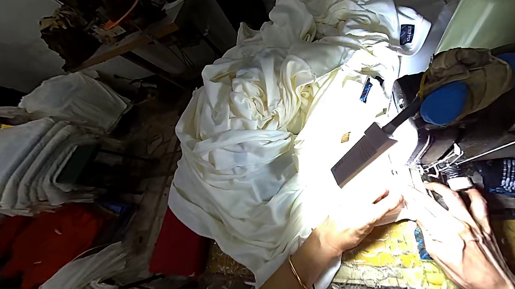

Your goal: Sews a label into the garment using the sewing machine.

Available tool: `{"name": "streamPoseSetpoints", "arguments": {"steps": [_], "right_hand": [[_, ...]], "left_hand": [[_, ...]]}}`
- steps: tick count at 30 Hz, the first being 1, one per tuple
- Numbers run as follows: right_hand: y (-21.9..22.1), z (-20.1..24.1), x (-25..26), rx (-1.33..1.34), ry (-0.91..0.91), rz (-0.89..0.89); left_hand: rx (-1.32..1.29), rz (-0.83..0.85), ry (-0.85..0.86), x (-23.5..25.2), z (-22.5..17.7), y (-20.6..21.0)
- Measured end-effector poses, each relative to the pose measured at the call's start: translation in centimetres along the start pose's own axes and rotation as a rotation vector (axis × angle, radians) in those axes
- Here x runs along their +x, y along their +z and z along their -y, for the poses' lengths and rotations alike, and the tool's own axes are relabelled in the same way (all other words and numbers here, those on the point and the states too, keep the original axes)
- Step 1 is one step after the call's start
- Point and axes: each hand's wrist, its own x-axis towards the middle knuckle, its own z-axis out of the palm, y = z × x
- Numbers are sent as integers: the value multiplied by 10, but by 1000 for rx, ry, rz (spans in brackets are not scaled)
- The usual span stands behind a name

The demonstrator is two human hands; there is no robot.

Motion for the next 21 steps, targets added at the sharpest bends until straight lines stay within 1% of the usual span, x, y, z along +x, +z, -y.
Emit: {"name": "streamPoseSetpoints", "arguments": {"steps": [3, 9, 16, 19, 21], "right_hand": [[-2, 3, 2, -21, 3, 11], [-2, 7, 0, -8, 76, 1], [-1, 8, 5, 28, 129, -11], [5, 3, 13, 20, 120, -32], [9, -1, 17, 19, 127, -23]], "left_hand": [[3, 63, 32, 0, 3, -1], [173, 133, 21, 2, 6, -10], [106, 132, 39, 6, 13, -10], [85, 156, 5, 10, 18, -13], [122, 169, -47, 14, 18, -17]]}}
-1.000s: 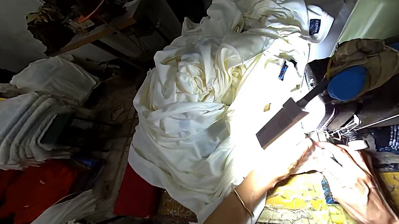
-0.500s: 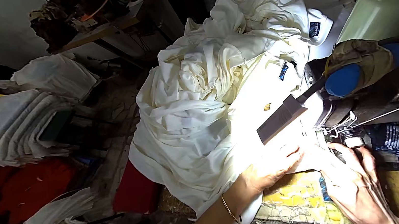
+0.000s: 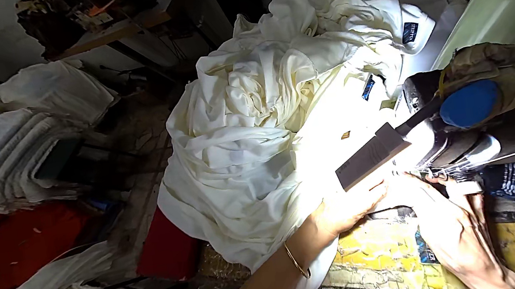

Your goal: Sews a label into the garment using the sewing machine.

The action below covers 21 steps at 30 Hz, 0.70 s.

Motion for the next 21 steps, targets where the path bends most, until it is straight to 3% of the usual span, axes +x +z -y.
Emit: {"name": "streamPoseSetpoints", "arguments": {"steps": [7, 12, 16, 21], "right_hand": [[6, -5, 2, 0, 50, 41], [6, -6, 8, 1, 41, 41], [7, -9, 7, 9, 34, 55], [9, -10, 5, 12, 48, 43]], "left_hand": [[-180, 112, -209, 5, -4, -7], [-277, 92, -323, 6, -3, -6], [-108, 91, -258, 4, 10, 4], [-359, 24, -554, 6, 9, 2]]}}
